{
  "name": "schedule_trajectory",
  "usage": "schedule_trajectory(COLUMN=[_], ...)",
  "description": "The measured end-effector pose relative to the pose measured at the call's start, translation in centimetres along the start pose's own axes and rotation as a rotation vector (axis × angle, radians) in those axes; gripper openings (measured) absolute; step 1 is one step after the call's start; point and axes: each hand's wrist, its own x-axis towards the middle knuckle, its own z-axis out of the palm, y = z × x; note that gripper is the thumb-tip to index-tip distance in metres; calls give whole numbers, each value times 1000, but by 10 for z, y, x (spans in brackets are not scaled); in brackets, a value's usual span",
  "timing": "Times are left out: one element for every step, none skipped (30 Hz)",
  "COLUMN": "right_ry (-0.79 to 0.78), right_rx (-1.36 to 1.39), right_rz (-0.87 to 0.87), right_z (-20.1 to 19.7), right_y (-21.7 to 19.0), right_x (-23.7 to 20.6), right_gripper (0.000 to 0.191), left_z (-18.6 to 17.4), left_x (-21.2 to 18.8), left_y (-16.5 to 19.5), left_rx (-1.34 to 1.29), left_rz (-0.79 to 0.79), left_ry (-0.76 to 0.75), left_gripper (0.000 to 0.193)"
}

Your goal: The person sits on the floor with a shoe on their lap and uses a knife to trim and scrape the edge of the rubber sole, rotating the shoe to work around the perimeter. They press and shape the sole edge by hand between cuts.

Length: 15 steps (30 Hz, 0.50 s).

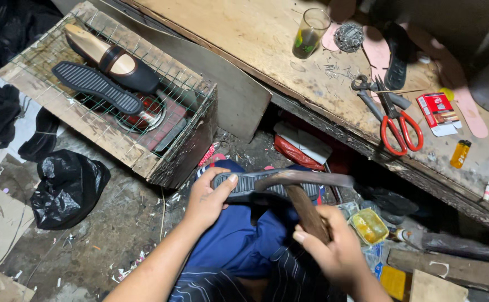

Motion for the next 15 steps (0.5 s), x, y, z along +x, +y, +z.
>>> schedule_trajectory(right_ry=[41, 102, 163, 220, 111, 2, -106, -138, -167, -193, -121, -49, 25, 98, 169], right_rx=[17, 123, 228, 333, -21, -372, -718, -739, -755, -776, -604, -433, -258, -292, -327], right_rz=[-88, -217, -347, -477, -357, -228, -91, -1, 97, 188, 18, -138, -293, -231, -161], right_z=[5, 12, 18, 24, 29, 34, 35, 33, 31, 26, 24, 17, 14, 14, 14], right_y=[-6, -11, -16, -22, -25, -27, -27, -27, -25, -21, -16, -11, -6, 0, 5], right_x=[-6, -8, -7, -2, 4, 17, 24, 27, 28, 28, 26, 16, 9, 9, 8], right_gripper=[46, 45, 43, 42, 41, 41, 41, 44, 47, 50, 49, 48, 47, 33, 20], left_z=[1, 1, 2, 2, 3, 5, 6, 8, 8, 9, 8, 9, 8, 8, 7], left_x=[-2, -3, -4, -6, -6, -7, -9, -7, -8, -6, -6, -6, -5, -4, -3], left_y=[0, 1, 2, 3, 5, 6, 7, 9, 9, 10, 9, 8, 7, 5, 4], left_rx=[-6, -13, 0, 11, 23, 59, 96, 131, 115, 91, 76, 75, 77, 76, 51], left_rz=[2, 5, 8, 11, 16, -21, -57, -87, -47, 1, 42, 29, 19, 9, 16], left_ry=[-4, -8, 1, 11, 21, 48, 74, 101, 85, 71, 64, 65, 67, 72, 64], left_gripper=[35, 34, 34, 34, 33, 33, 33, 33, 33, 32, 32, 32, 31, 31, 31])
